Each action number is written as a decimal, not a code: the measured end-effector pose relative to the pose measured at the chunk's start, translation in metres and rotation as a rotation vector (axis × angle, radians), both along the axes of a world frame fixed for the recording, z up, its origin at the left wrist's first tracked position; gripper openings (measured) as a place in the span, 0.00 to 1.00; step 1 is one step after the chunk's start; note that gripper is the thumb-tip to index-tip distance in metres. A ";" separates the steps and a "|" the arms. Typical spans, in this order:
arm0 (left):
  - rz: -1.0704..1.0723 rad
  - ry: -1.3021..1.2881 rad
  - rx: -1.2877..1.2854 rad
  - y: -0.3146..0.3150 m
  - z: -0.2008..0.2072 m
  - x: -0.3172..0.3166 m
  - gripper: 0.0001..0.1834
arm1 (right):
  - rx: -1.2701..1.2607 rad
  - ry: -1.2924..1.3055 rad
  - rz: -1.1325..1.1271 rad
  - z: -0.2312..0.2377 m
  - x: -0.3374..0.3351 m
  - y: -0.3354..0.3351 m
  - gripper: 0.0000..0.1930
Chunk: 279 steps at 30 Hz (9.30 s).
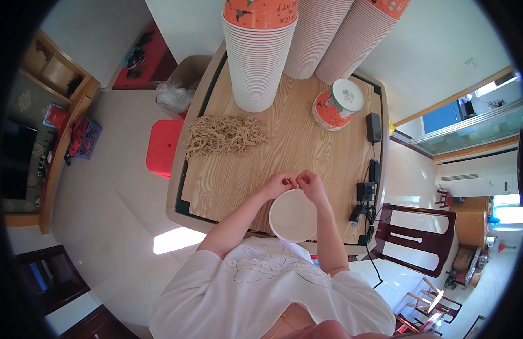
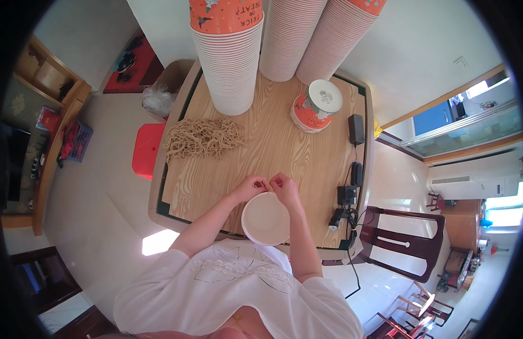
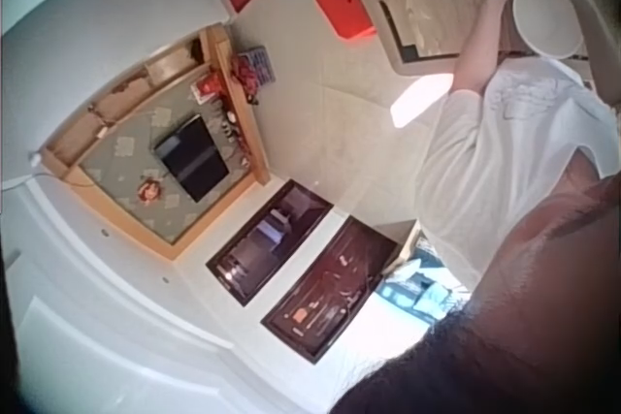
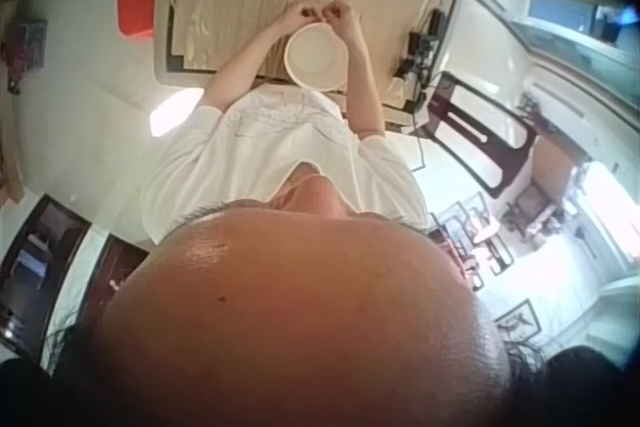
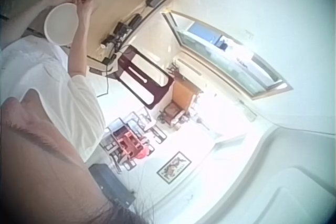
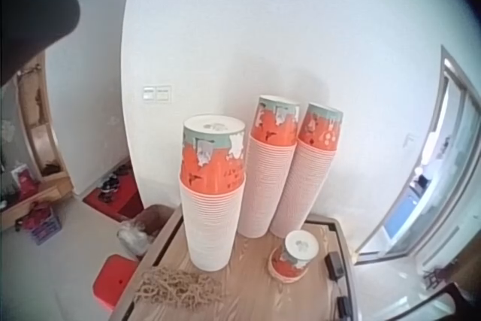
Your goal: Organizing large paper buckets and filling a container with shredded paper strips.
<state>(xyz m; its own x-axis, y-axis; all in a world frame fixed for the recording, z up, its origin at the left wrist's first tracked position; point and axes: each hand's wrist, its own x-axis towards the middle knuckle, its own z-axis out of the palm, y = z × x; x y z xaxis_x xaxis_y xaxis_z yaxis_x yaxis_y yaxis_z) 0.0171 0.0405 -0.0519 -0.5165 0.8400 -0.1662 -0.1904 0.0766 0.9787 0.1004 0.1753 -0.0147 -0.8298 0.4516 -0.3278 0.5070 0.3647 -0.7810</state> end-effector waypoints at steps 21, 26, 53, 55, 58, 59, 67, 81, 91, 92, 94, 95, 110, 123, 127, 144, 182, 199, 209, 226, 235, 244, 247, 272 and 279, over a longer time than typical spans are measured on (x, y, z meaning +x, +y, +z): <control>0.052 -0.238 -0.082 -0.005 -0.005 0.000 0.06 | 0.049 0.010 0.029 0.003 -0.003 -0.002 0.07; 0.077 -0.357 -0.133 -0.007 -0.005 -0.004 0.04 | 0.058 0.025 0.032 0.014 -0.002 -0.008 0.07; 0.232 -0.762 -0.162 -0.007 0.009 -0.012 0.07 | 0.411 0.374 -0.030 0.034 -0.007 -0.043 0.03; 0.208 -0.760 -0.148 -0.008 0.010 -0.012 0.06 | 0.420 0.404 -0.030 0.033 -0.007 -0.043 0.03; 0.236 -0.755 -0.154 -0.008 0.008 -0.012 0.07 | 0.381 0.360 -0.055 0.032 -0.007 -0.044 0.02; 0.235 -0.755 -0.154 -0.008 0.008 -0.012 0.07 | 0.375 0.355 -0.049 0.033 -0.007 -0.044 0.02; 0.219 -0.797 -0.115 -0.014 0.007 -0.014 0.05 | 0.350 0.350 -0.033 0.031 -0.003 -0.045 0.04; 0.202 -0.520 -0.216 -0.014 0.019 -0.012 0.06 | 0.189 0.182 -0.049 0.021 -0.005 -0.029 0.07; 0.183 -0.454 -0.229 -0.016 0.011 -0.013 0.08 | 0.185 0.166 -0.038 0.021 -0.006 -0.029 0.07; 0.182 -0.454 -0.229 -0.015 0.012 -0.013 0.08 | 0.188 0.158 -0.037 0.021 -0.007 -0.029 0.07; 0.203 -0.433 -0.206 -0.014 0.014 -0.012 0.07 | 0.190 0.149 -0.037 0.021 -0.007 -0.028 0.07; 0.203 -0.433 -0.206 -0.014 0.014 -0.012 0.07 | 0.190 0.136 -0.030 0.021 -0.007 -0.028 0.07; 0.198 -0.009 -0.379 -0.022 -0.026 -0.010 0.06 | 0.080 0.111 -0.054 0.019 -0.009 -0.018 0.08; 0.365 -0.304 -0.122 -0.013 -0.010 -0.016 0.03 | -0.257 -0.035 0.185 -0.002 -0.051 0.006 0.08; 0.379 -0.289 -0.081 -0.015 -0.014 -0.017 0.02 | -0.287 -0.062 0.192 -0.003 -0.055 0.004 0.12; 0.404 -0.195 -0.107 -0.013 -0.019 -0.015 0.02 | -0.505 -0.090 0.155 -0.001 -0.050 0.008 0.06; 0.290 -0.258 -0.110 -0.016 -0.001 -0.020 0.05 | -0.419 -0.095 0.198 0.012 -0.042 0.007 0.08; 0.374 -0.170 -0.013 -0.022 0.006 -0.020 0.06 | -0.199 -0.164 0.282 0.008 -0.037 0.004 0.10; 0.265 0.385 -0.161 -0.028 0.008 -0.016 0.04 | -0.390 -0.132 0.251 0.003 -0.034 0.008 0.08; 0.353 0.293 -0.210 -0.020 0.003 -0.016 0.04 | -0.378 -0.128 0.267 -0.002 -0.033 0.010 0.07; 0.318 0.253 -0.242 -0.017 0.007 -0.016 0.07 | -0.424 -0.145 0.216 -0.003 -0.040 0.011 0.13; 0.253 0.245 -0.202 -0.020 0.003 -0.017 0.08 | -0.396 -0.203 0.242 0.001 -0.039 0.011 0.10; 0.257 0.208 -0.237 -0.018 0.004 -0.018 0.08 | -0.386 -0.174 0.256 -0.003 -0.038 0.011 0.11; 0.077 0.086 -0.188 -0.027 -0.013 -0.019 0.03 | -0.295 -0.304 0.291 0.024 -0.035 0.012 0.10; 0.245 0.210 -0.355 -0.022 -0.024 -0.022 0.04 | -0.276 -0.324 0.406 0.012 -0.034 0.015 0.09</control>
